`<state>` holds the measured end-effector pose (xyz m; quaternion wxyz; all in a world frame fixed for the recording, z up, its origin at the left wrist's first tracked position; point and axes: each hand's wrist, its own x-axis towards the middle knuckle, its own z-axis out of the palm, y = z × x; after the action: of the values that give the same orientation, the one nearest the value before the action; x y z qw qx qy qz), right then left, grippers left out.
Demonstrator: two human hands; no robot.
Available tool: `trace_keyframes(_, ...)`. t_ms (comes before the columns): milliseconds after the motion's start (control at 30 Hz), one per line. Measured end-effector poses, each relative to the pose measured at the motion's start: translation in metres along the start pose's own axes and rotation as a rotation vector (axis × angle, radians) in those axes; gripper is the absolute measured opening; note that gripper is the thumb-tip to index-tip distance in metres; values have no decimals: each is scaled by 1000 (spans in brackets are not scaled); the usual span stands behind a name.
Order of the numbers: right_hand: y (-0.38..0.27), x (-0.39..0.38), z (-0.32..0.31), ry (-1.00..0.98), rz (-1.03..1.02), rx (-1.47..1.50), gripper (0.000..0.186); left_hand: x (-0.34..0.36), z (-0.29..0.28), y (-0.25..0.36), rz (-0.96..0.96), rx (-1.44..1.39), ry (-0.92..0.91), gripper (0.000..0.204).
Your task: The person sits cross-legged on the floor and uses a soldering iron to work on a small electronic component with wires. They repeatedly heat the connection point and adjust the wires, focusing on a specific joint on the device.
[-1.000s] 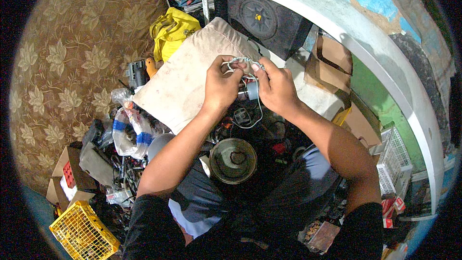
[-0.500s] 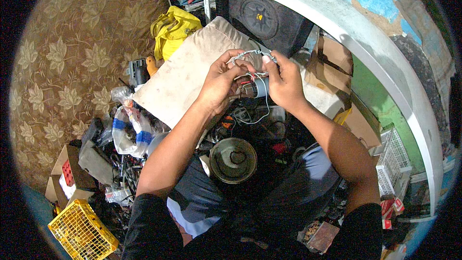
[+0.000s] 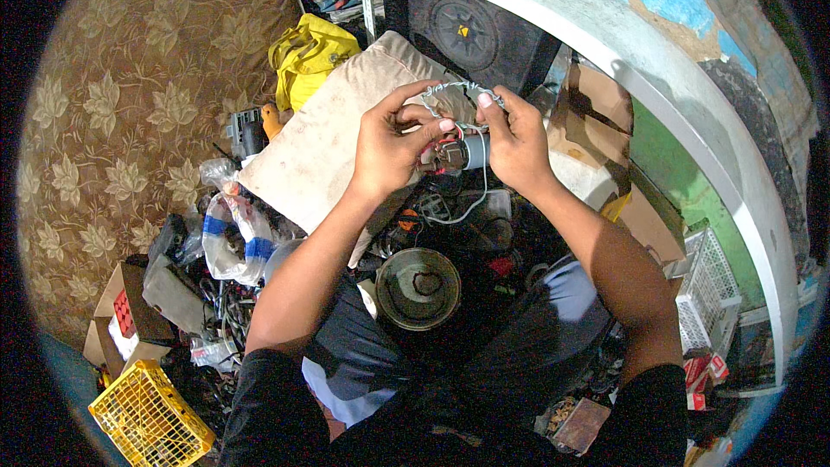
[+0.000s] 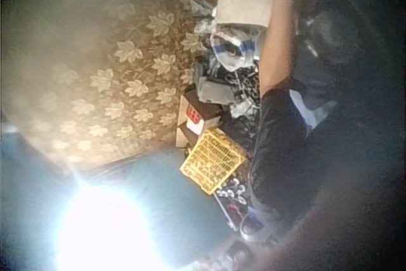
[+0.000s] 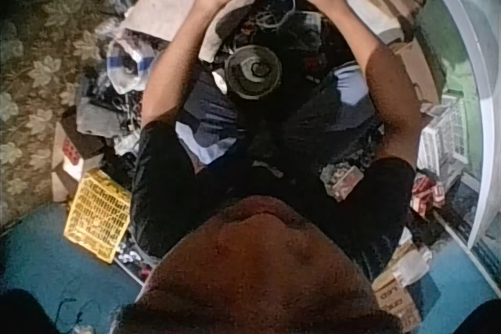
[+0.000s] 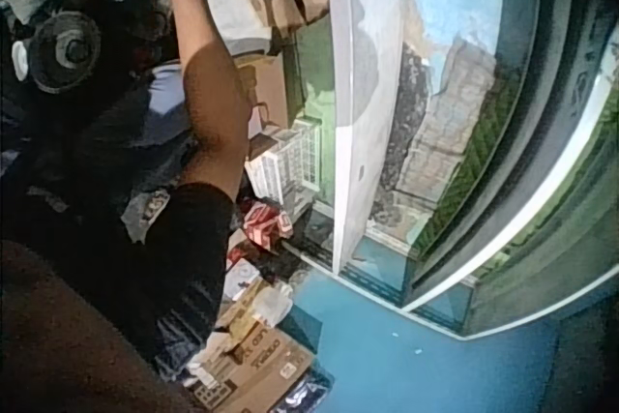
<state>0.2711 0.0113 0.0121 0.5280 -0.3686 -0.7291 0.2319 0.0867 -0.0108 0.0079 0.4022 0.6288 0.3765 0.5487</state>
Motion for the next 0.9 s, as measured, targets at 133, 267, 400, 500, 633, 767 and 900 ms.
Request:
trace_keyframes(133,2,1,-2,18,44,-76,25,2,3,7,-37,112,54,50)
trace_keyframes(267,11,4,2,39,60,-140,24,8,-1,-11,-150,-423,129,33)
trace_keyframes(400,25,5,4,51,67,-131,26,12,-8,-14,-397,-815,193,24)
trace_keyframes(500,34,5,6,74,79,-159,30,16,-26,-19,-424,-636,113,27)
trace_keyframes(633,46,8,0,80,160,-248,28,17,-19,-9,-383,-550,170,30)
trace_keyframes(767,45,9,6,83,306,-109,29,17,-22,-24,-415,-963,148,35)
trace_keyframes(900,31,8,9,63,542,76,32,17,-28,-29,-343,-933,213,38)
